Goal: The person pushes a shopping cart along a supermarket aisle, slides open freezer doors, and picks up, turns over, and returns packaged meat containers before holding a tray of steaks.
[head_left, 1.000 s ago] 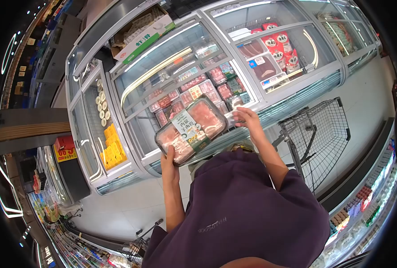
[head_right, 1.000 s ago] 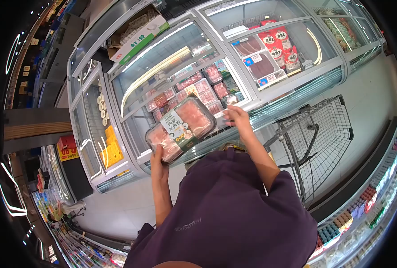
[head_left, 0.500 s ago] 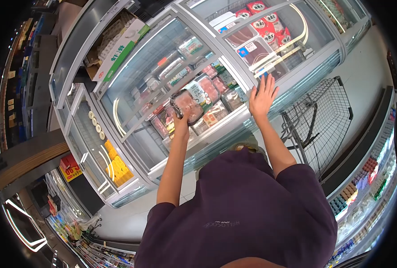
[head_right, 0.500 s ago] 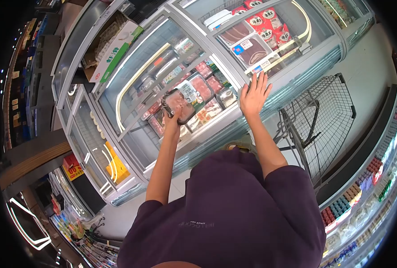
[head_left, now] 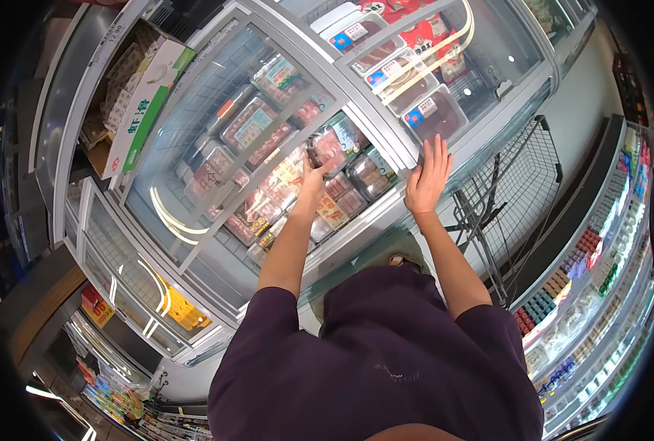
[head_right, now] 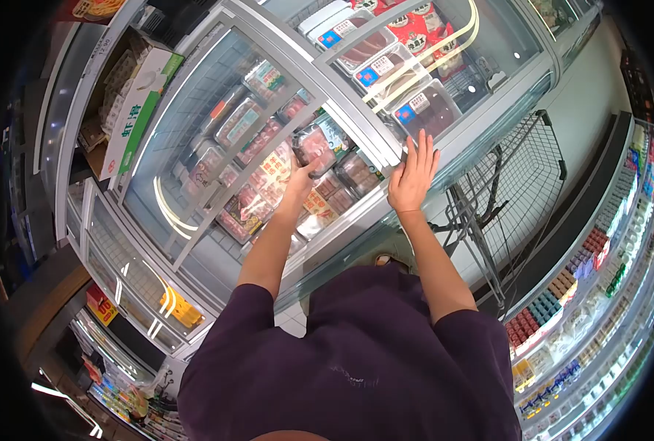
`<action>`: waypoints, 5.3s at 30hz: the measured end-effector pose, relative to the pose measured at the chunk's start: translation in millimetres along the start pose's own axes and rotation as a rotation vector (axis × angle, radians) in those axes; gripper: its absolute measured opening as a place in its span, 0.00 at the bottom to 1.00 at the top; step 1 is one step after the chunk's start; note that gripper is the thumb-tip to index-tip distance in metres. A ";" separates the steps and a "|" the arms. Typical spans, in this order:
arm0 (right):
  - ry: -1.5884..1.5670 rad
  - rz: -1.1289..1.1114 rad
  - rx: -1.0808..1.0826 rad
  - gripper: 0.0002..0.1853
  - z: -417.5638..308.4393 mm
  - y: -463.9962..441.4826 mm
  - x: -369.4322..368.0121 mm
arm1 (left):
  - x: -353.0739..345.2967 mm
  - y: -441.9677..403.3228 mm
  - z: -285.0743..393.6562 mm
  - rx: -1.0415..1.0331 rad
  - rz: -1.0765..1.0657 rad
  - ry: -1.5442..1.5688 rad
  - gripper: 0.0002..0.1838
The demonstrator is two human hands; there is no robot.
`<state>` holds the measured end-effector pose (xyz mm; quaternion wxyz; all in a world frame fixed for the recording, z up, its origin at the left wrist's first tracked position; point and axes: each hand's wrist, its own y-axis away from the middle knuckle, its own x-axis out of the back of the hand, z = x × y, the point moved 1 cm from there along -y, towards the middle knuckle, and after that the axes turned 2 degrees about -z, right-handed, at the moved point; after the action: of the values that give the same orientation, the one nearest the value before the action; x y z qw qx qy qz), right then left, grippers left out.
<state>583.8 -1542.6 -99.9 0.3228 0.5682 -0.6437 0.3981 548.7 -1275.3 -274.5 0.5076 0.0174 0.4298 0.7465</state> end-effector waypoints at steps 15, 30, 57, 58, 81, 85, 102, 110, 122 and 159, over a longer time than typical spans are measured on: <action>0.044 -0.018 0.043 0.30 -3.2 -0.8 -8.8 | 1.8 -54.8 -34.4 0.439 0.058 -0.198 0.24; 0.040 -0.004 0.061 0.30 -0.9 -0.5 -10.0 | -37.6 -26.2 -21.6 -0.507 0.126 -1.761 0.38; 0.033 0.003 0.074 0.30 0.2 1.4 -14.0 | 5.2 -64.5 -3.6 -0.366 -0.090 -1.812 0.30; 0.034 -0.002 0.068 0.30 -0.5 2.5 -14.6 | 4.7 -64.6 0.3 -0.310 -0.128 -1.810 0.29; 0.040 -0.025 0.101 0.30 -6.1 2.9 -20.0 | 29.1 -119.8 47.0 -0.355 0.336 -1.588 0.28; 0.038 -0.019 0.103 0.29 -6.2 3.8 -19.9 | 30.5 -116.4 53.0 -0.325 0.324 -1.531 0.28; 0.069 -0.011 0.079 0.30 -7.2 2.8 -9.2 | -1.4 -63.7 112.2 -0.452 0.432 -0.637 0.32; 0.021 0.021 0.058 0.29 -8.8 4.3 0.9 | -18.1 6.6 125.5 -0.586 0.430 -0.212 0.33; -0.068 0.129 0.028 0.26 -0.3 11.2 14.4 | 32.7 232.4 57.0 -0.398 0.580 0.127 0.28; -1.754 -1.097 0.219 0.44 -213.0 102.7 232.4 | -30.3 554.0 191.1 -0.869 0.291 0.103 0.16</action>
<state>440.6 -1461.8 187.9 -0.1752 0.8993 -0.2659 -0.2999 240.1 -1243.3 223.6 0.3356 -0.1740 0.0945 0.9210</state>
